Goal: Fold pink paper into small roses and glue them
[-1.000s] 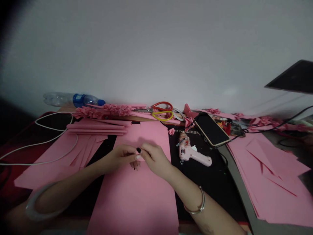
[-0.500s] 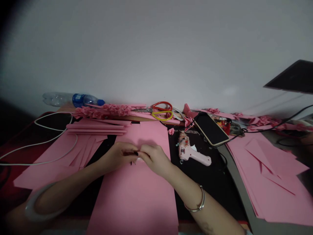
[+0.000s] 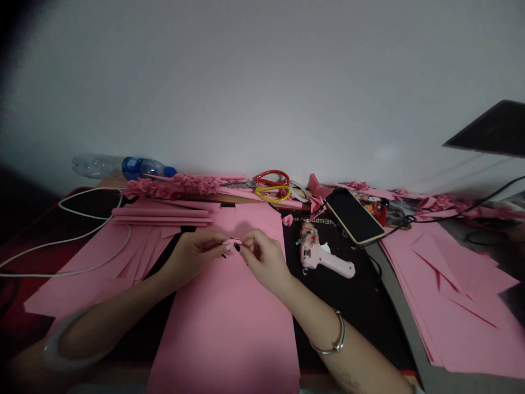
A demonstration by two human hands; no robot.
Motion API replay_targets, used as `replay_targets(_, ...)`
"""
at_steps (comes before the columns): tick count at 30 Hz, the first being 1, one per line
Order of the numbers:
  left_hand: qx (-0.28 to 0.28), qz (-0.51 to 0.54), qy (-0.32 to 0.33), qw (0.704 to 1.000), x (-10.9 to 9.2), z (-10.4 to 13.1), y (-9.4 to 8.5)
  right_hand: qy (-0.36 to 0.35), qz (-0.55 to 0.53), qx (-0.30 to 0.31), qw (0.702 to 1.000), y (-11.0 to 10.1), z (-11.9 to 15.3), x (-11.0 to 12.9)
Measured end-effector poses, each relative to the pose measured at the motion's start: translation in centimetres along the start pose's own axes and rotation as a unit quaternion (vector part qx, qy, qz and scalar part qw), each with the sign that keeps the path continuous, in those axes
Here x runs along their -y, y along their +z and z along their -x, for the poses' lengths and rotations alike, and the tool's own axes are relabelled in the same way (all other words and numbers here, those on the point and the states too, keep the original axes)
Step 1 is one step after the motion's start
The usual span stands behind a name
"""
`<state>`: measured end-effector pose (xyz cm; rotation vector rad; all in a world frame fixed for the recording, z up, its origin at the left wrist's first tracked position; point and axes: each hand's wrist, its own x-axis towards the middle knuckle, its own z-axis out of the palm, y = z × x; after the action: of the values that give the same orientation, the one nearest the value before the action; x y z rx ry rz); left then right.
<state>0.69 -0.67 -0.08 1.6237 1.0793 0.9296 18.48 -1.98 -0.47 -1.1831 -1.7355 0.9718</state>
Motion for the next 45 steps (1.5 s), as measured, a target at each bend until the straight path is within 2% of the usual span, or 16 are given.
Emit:
replay_targets(6,0.034,-0.052,0.042,0.997,-0.2,-0.1,-0.1,0.045,-0.064,0.014,0.997,0.0,-0.1,-0.1)
replay_targets(11,0.076,0.070,-0.034,0.994,0.1,-0.4,-0.2,0.051,-0.077,0.000,0.996,0.0,-0.1,0.0)
replay_targets(14,0.075,0.091,-0.052,0.992,0.5,-0.5,-0.2,0.047,-0.081,0.003,0.996,0.0,-0.1,-0.1)
replay_targets(20,0.085,0.019,0.005,0.996,0.2,-0.4,-0.2,0.031,-0.084,0.030,0.995,0.0,-0.1,0.0)
replay_targets(24,0.104,0.010,0.028,0.994,0.1,-0.2,-0.1,0.025,-0.048,0.031,0.998,-0.1,-0.2,0.0)
replay_targets(29,0.097,0.009,0.041,0.994,0.2,-0.2,-0.1,0.058,-0.085,0.037,0.994,0.0,-0.2,-0.3)
replay_targets(33,0.060,-0.003,0.054,0.997,0.6,-0.3,-0.1,0.067,-0.131,0.056,0.988,0.0,-0.3,-0.3)
replay_targets(38,0.038,-0.025,0.086,0.995,1.0,-0.3,0.0,0.058,-0.079,0.052,0.994,0.0,-0.3,-0.1)
replay_targets(45,0.001,0.034,0.018,0.999,0.6,-0.2,0.0,0.040,-0.036,0.074,0.996,-0.3,0.1,-0.1)
